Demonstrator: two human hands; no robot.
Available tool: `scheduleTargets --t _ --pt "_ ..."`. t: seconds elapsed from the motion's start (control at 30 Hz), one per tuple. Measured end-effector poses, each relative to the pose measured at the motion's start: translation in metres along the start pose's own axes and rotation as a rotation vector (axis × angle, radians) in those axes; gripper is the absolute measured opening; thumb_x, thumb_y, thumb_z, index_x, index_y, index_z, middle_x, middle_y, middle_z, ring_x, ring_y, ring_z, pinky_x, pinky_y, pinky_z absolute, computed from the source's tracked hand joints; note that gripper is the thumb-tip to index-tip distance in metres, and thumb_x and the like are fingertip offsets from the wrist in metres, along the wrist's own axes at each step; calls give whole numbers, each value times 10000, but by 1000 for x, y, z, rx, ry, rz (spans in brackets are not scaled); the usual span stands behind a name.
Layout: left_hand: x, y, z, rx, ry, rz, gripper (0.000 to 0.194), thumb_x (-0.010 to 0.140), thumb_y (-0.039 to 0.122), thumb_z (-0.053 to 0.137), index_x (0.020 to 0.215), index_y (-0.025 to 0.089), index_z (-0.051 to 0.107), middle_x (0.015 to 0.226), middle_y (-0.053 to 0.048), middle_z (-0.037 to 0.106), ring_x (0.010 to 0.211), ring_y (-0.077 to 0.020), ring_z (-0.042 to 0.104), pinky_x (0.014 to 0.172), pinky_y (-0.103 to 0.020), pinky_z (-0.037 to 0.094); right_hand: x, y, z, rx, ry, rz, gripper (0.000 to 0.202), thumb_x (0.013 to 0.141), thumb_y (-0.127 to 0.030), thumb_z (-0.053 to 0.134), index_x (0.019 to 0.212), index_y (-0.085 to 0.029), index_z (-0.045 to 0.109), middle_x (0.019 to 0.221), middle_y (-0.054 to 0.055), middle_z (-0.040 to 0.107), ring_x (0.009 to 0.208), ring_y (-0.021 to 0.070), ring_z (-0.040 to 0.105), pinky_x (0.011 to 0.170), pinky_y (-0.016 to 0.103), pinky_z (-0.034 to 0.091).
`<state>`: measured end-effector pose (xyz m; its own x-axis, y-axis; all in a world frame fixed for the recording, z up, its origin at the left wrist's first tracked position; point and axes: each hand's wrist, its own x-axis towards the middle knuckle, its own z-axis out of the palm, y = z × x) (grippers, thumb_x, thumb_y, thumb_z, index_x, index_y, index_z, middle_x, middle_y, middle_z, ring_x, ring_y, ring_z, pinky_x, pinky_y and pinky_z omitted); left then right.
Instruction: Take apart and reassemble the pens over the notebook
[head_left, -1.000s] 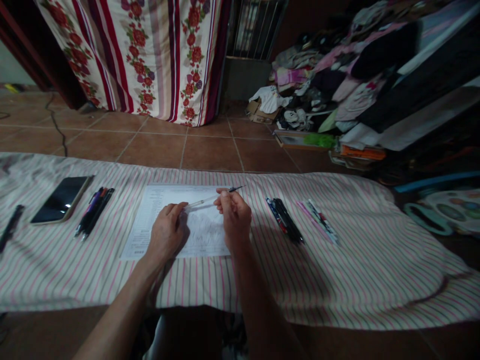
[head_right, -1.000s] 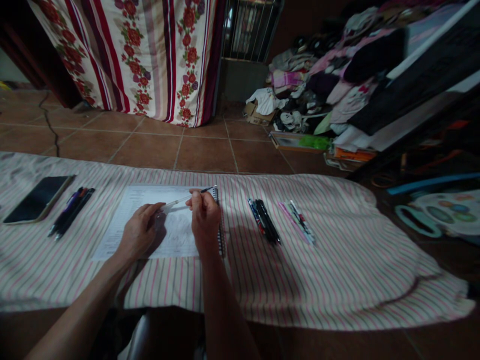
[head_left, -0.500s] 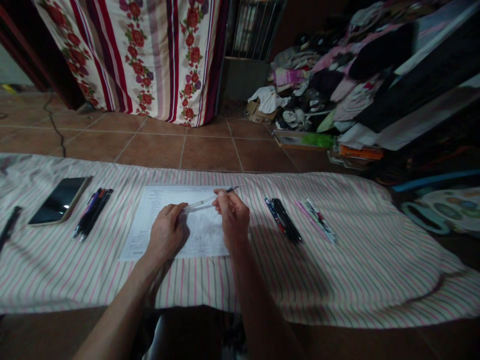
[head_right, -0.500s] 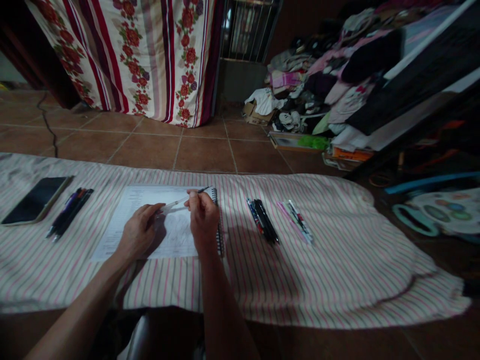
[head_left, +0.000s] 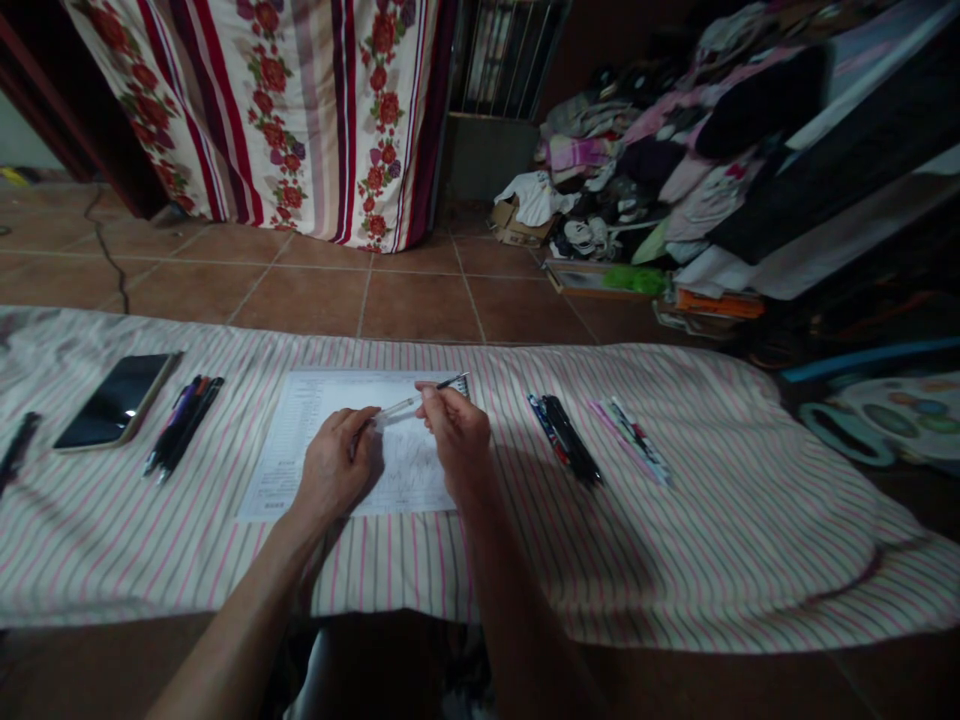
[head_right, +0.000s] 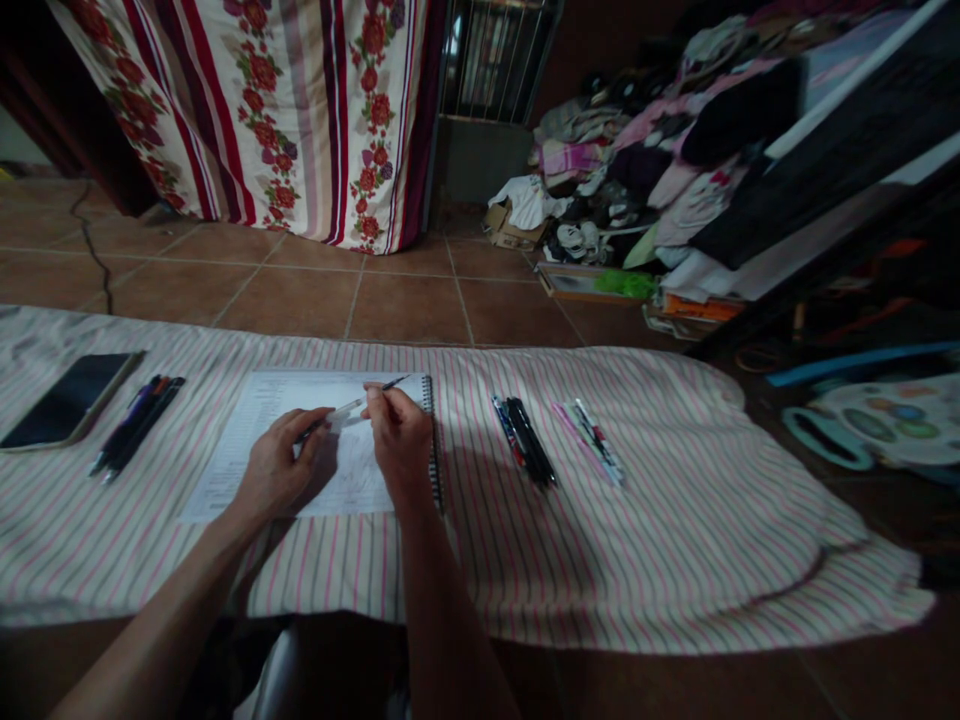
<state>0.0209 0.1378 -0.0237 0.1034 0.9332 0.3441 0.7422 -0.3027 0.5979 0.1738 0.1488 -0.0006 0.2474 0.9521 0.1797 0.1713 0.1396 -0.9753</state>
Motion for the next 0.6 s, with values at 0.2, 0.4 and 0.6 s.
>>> scheduleTargets --t 0.2,0.4,0.6 --pt "0 6 2 -73 3 -27 352 864 290 378 1036 120 633 903 -98 655 874 -219 600 810 -363 485 -1 -1 4 -43 -102 -35 330 838 -396 486 970 -172 689 616 6 661 584 132 600 528 222 432" --pt "0 4 3 -116 27 -104 313 848 295 410 1010 154 637 852 -67 654 823 -210 609 772 -355 486 -2 -2 3 -11 -114 2 356 808 -400 520 1030 -167 672 645 18 692 578 140 615 538 237 462" --pt "0 0 4 -200 37 -159 301 850 293 433 1027 159 637 910 -84 678 869 -229 623 809 -394 484 3 4 0 -9 -34 2 334 818 -393 511 977 -151 677 665 31 681 619 144 623 578 244 474"
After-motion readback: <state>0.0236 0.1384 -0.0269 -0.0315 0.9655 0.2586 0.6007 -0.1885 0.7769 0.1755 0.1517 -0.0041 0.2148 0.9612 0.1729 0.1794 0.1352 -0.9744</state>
